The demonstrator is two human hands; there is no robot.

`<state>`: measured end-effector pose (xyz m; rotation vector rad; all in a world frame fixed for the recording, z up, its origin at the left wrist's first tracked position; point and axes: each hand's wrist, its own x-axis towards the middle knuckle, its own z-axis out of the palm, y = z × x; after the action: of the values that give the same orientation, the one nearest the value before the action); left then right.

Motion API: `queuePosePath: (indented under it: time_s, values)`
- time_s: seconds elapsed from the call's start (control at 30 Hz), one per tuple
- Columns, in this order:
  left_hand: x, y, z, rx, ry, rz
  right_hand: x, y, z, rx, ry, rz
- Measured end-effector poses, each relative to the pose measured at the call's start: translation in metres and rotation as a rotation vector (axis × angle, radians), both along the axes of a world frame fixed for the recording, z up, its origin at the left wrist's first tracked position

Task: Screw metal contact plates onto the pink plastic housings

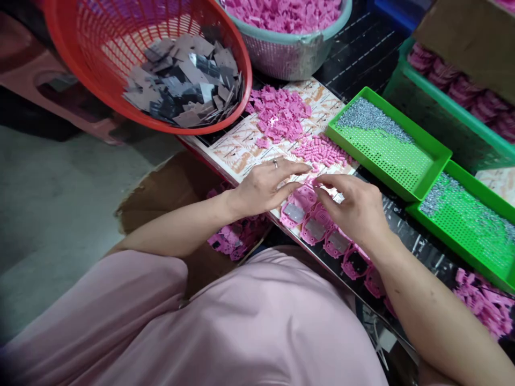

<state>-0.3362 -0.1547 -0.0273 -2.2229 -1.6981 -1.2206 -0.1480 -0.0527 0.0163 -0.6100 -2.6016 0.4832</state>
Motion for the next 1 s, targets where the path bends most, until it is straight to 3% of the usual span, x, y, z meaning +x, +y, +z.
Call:
queuePosePath:
  time_s: [0.13,0.3,0.4,0.67,0.87,1.0]
  values:
    - [-0.001,-0.019,-0.002,-0.033,0.137,0.015,0.015,0.006,-0.013,0.276,-0.099,-0.076]
    - [0.009,-0.043,-0.01,-0.017,0.267,-0.094,0.027,0.003,-0.008,0.256,-0.036,-0.053]
    - [0.014,-0.046,-0.015,-0.049,0.296,-0.075,0.023,-0.003,-0.007,0.267,-0.037,-0.024]
    - [0.013,-0.043,-0.018,-0.076,0.38,-0.087,-0.004,-0.004,-0.03,0.433,-0.187,0.048]
    - [0.013,-0.043,-0.022,-0.07,0.388,-0.081,-0.013,-0.018,-0.011,0.552,-0.418,0.108]
    - [0.013,-0.043,-0.023,-0.062,0.376,-0.089,-0.021,-0.026,-0.004,0.507,-0.486,0.114]
